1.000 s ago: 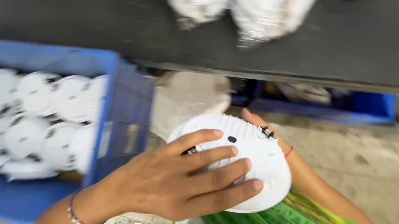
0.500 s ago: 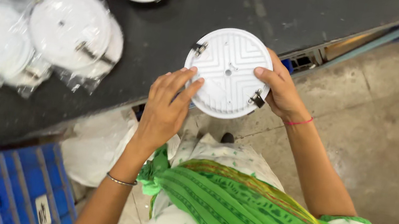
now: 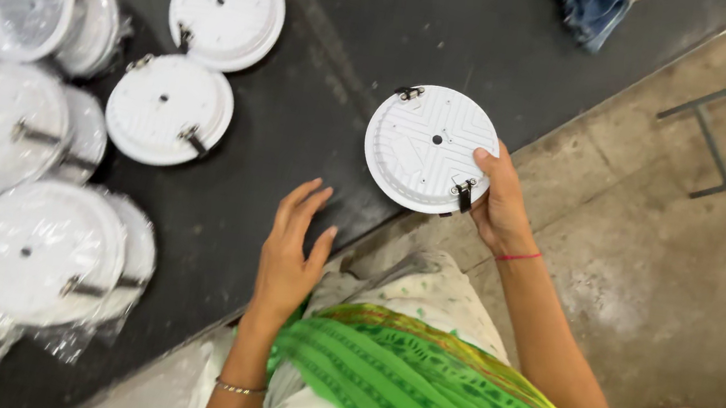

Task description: The person wipes white circular light fixture bases with a cloth, then wraps each base in a clear plastic bag. The person places wrapped bases on the table and also moves unwrapped bases from a blue crate to the table.

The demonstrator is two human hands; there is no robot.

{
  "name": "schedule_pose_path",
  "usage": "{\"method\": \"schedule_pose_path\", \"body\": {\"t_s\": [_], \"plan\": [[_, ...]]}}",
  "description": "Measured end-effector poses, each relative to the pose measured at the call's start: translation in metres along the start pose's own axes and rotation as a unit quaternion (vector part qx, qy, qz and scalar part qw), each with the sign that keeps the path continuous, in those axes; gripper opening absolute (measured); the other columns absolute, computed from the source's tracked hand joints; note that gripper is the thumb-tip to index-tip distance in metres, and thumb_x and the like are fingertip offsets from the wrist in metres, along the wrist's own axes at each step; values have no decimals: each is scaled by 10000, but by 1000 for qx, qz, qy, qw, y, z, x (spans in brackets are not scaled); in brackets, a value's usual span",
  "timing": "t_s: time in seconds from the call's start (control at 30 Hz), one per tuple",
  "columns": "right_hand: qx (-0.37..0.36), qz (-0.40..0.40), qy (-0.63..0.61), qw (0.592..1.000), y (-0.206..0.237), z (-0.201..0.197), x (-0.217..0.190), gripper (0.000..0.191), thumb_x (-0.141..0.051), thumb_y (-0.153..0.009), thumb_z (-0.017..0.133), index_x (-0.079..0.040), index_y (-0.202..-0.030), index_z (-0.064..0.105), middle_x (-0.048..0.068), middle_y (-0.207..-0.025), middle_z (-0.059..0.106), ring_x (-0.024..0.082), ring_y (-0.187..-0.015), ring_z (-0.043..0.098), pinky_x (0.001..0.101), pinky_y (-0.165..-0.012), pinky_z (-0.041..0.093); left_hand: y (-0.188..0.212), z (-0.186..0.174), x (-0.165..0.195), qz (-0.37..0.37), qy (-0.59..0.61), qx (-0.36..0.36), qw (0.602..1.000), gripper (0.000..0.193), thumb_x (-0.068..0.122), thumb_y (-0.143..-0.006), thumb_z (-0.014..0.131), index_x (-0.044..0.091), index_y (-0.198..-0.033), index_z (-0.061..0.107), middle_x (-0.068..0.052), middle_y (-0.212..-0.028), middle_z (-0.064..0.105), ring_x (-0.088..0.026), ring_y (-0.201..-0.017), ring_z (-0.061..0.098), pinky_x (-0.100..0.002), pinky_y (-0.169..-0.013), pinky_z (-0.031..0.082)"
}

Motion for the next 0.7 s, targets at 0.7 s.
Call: {"method": "schedule_pose_path", "body": {"t_s": [0.7], "plan": [[-35, -65, 109, 991, -302, -120, -127, 531, -216, -1069, 569, -103, -1528, 329, 139, -1450, 573, 244, -1223, 685, 392, -879, 668, -134, 133, 24, -174, -22, 65, 982, 292, 101, -941, 661, 102, -1233, 677, -70, -1388, 640, -325, -1151, 683, -390, -914, 561]]}}
Point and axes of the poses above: each hand's wrist, its own y-axis away from the middle knuckle, its own z-axis out of the palm, x = y × z, the point moved 4 cm from there along -y, towards the middle knuckle
